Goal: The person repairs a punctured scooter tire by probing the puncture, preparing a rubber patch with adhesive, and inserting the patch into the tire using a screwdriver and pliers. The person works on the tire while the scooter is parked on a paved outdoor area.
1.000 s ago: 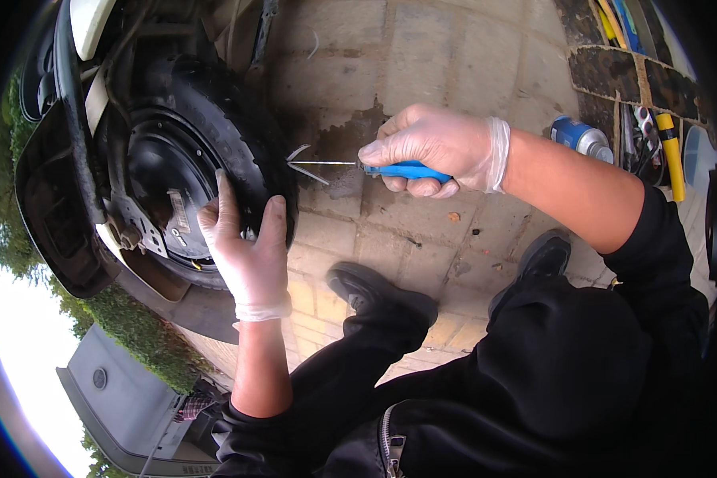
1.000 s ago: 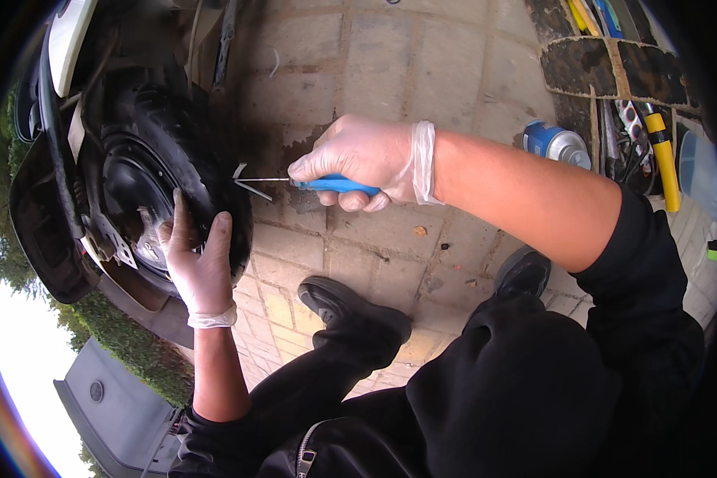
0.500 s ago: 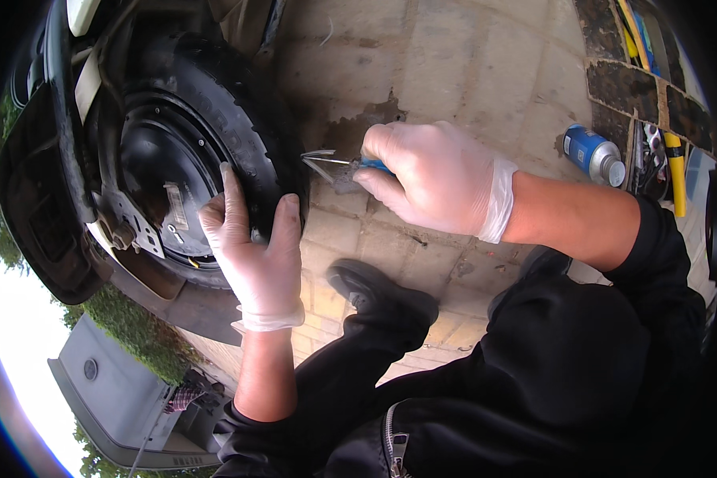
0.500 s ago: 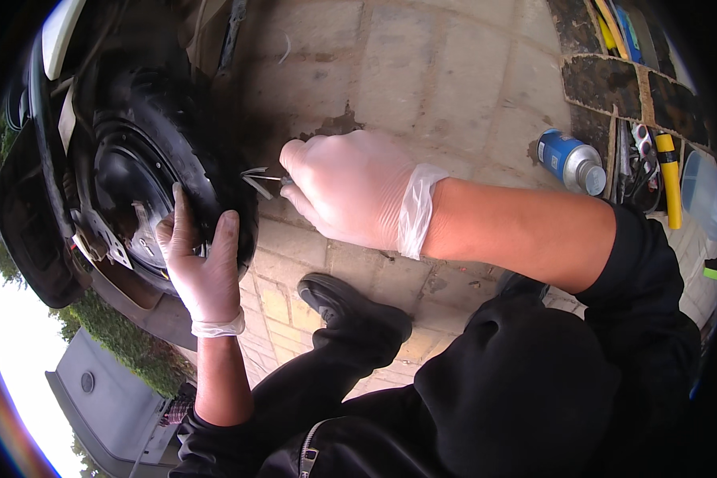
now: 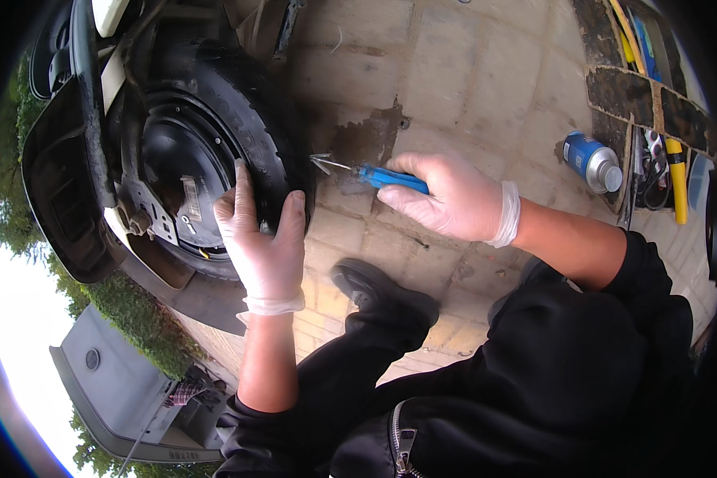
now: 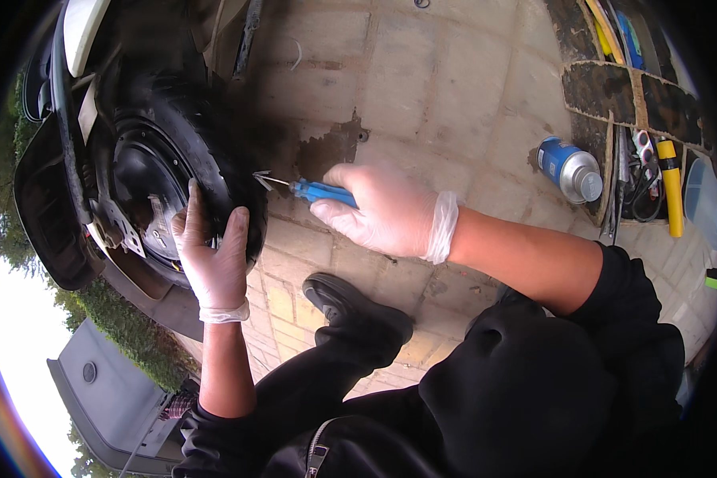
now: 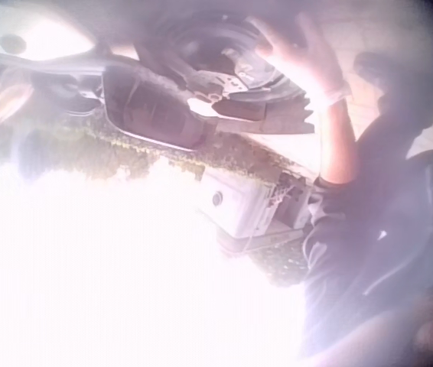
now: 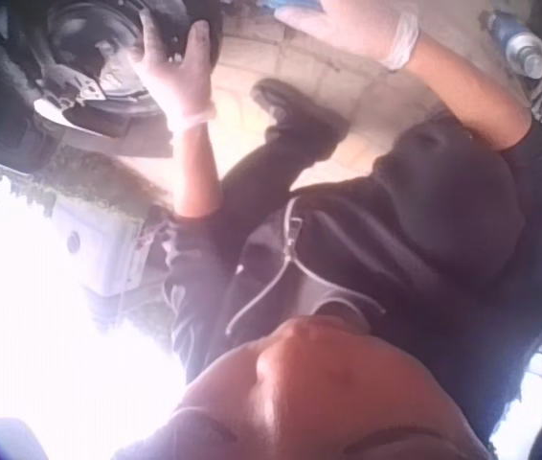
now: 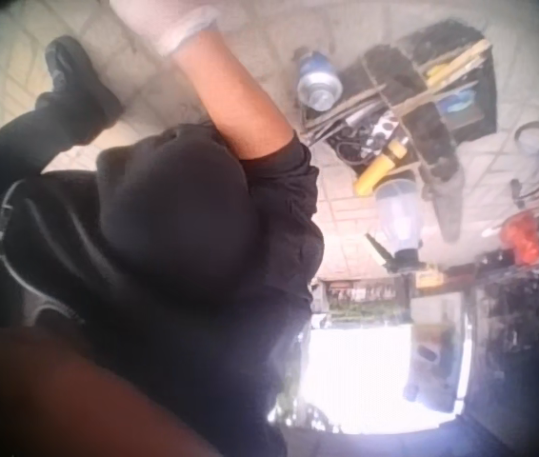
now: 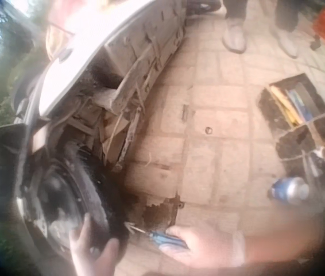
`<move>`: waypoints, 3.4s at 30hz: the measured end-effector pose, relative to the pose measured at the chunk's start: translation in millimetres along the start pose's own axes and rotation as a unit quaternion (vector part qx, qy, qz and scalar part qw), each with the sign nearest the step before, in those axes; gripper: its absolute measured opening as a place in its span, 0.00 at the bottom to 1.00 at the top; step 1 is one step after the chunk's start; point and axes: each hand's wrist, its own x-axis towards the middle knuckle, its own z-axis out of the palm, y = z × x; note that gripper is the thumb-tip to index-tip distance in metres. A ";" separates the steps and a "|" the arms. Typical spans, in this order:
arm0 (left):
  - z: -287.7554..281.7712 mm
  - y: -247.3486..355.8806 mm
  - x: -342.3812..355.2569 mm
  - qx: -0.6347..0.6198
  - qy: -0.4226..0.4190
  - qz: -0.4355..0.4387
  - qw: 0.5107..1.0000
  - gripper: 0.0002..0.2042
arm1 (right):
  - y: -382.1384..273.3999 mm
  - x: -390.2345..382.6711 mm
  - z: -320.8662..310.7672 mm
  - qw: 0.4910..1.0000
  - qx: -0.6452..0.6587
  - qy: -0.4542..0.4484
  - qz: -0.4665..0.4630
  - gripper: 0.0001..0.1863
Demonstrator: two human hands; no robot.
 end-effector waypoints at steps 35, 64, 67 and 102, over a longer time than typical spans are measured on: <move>7.6 -5.6 -6.4 0.038 0.011 0.051 0.998 0.40 | -31.0 20.3 -20.4 0.942 -0.304 0.009 -0.143 0.12; 1.7 4.6 -1.2 0.074 -0.022 0.042 0.996 0.37 | -5.5 30.5 46.4 0.974 0.220 -0.028 0.055 0.16; -0.1 4.1 -1.5 0.072 -0.029 0.040 0.996 0.37 | -4.5 31.9 64.2 0.931 0.350 -0.045 0.096 0.18; 0.9 -12.0 -12.6 0.073 -0.007 0.080 0.994 0.39 | -23.9 96.5 -42.1 0.947 -0.165 -0.259 -0.099 0.22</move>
